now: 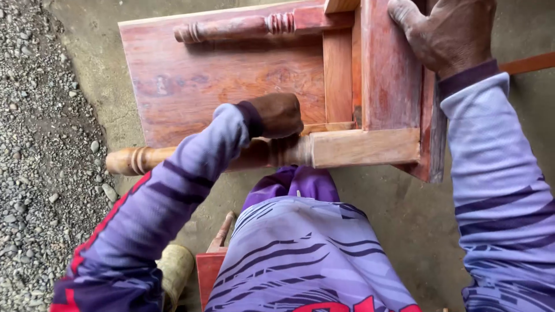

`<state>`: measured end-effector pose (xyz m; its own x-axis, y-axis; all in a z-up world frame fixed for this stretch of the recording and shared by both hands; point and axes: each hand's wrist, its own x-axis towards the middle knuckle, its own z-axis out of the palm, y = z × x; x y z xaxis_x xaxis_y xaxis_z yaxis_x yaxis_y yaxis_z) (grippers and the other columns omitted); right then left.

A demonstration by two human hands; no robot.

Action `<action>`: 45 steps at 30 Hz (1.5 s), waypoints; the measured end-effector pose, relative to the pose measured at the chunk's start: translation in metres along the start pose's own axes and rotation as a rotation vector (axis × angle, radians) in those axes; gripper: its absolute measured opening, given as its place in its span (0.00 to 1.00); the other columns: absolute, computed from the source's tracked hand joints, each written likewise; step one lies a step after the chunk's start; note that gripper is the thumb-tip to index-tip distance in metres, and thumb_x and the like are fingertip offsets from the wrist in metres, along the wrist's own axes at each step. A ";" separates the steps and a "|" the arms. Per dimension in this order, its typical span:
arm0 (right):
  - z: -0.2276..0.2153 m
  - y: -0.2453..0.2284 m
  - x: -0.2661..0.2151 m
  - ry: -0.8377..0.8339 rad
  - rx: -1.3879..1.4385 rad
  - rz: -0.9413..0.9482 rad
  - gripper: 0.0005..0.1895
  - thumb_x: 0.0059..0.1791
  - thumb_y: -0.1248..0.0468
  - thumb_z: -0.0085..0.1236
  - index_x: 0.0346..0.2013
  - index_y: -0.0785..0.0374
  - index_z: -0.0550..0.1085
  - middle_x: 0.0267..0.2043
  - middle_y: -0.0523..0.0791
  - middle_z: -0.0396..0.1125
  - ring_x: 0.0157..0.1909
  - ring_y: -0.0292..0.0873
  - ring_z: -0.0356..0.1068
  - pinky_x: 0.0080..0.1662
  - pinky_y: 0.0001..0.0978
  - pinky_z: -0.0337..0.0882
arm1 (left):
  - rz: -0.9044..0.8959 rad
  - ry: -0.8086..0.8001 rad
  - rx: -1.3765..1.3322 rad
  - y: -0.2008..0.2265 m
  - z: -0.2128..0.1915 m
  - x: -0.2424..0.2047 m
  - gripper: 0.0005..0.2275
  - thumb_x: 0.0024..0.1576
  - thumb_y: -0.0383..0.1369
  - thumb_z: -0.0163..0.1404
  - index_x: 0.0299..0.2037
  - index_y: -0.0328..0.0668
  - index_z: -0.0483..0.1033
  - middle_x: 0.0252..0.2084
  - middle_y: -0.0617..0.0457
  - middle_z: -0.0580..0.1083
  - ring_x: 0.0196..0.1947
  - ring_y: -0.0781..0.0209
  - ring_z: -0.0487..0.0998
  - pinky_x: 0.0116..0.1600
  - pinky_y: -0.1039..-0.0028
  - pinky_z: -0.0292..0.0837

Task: The recorder is using a metal scraper to remove old finish and smooth the wooden leg of a chair.

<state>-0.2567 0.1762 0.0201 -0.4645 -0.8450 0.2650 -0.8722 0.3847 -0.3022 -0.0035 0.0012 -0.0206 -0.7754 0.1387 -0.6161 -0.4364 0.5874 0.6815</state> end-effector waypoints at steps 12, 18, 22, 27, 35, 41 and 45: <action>-0.008 -0.009 0.005 0.048 0.119 -0.196 0.11 0.53 0.68 0.65 0.46 0.71 0.75 0.43 0.53 0.73 0.46 0.53 0.75 0.49 0.45 0.75 | 0.383 -0.095 0.068 -0.053 0.017 0.053 0.10 0.57 0.37 0.52 0.28 0.42 0.82 0.25 0.49 0.76 0.24 0.53 0.74 0.28 0.59 0.69; -0.013 -0.020 0.010 0.098 0.072 -0.244 0.09 0.51 0.71 0.67 0.42 0.73 0.76 0.39 0.52 0.73 0.42 0.49 0.76 0.45 0.39 0.76 | -0.327 -0.335 -0.276 0.008 -0.024 0.005 0.09 0.52 0.38 0.50 0.26 0.46 0.80 0.23 0.54 0.74 0.16 0.62 0.68 0.20 0.68 0.63; -0.020 -0.030 0.011 0.029 0.219 -0.224 0.05 0.51 0.79 0.62 0.41 0.75 0.76 0.40 0.52 0.75 0.42 0.46 0.76 0.44 0.35 0.75 | -0.279 -0.463 -0.269 0.010 -0.035 0.017 0.10 0.54 0.35 0.48 0.26 0.44 0.81 0.21 0.54 0.66 0.16 0.63 0.57 0.19 0.67 0.51; -0.020 -0.027 0.013 0.045 0.215 -0.245 0.06 0.51 0.78 0.62 0.42 0.74 0.77 0.42 0.51 0.75 0.45 0.46 0.76 0.48 0.35 0.76 | -0.065 -0.384 -0.223 -0.023 0.009 0.047 0.13 0.56 0.36 0.46 0.25 0.41 0.80 0.21 0.53 0.75 0.18 0.62 0.74 0.22 0.67 0.70; -0.021 -0.026 0.015 0.014 0.148 -0.154 0.07 0.47 0.75 0.62 0.40 0.72 0.78 0.39 0.50 0.75 0.41 0.47 0.75 0.45 0.38 0.74 | -0.209 -0.353 -0.178 0.000 -0.017 0.016 0.11 0.54 0.37 0.48 0.26 0.41 0.80 0.22 0.53 0.75 0.18 0.59 0.73 0.23 0.65 0.67; -0.020 -0.023 0.013 0.035 0.120 -0.210 0.06 0.49 0.75 0.63 0.41 0.71 0.78 0.41 0.51 0.74 0.45 0.47 0.74 0.50 0.37 0.74 | -0.119 -0.288 -0.280 -0.034 0.018 0.041 0.13 0.55 0.35 0.48 0.27 0.31 0.80 0.23 0.47 0.75 0.19 0.57 0.73 0.24 0.62 0.69; -0.018 -0.019 0.011 0.059 0.109 -0.287 0.06 0.49 0.75 0.64 0.40 0.69 0.76 0.43 0.50 0.74 0.47 0.46 0.74 0.53 0.35 0.74 | 0.047 -0.263 -0.168 -0.015 0.008 0.022 0.13 0.55 0.38 0.46 0.29 0.38 0.80 0.24 0.52 0.75 0.22 0.61 0.75 0.29 0.66 0.73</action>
<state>-0.2481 0.1664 0.0452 -0.2128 -0.8892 0.4049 -0.9489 0.0891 -0.3028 -0.0100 0.0021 -0.0478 -0.6615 0.3772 -0.6482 -0.4891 0.4382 0.7542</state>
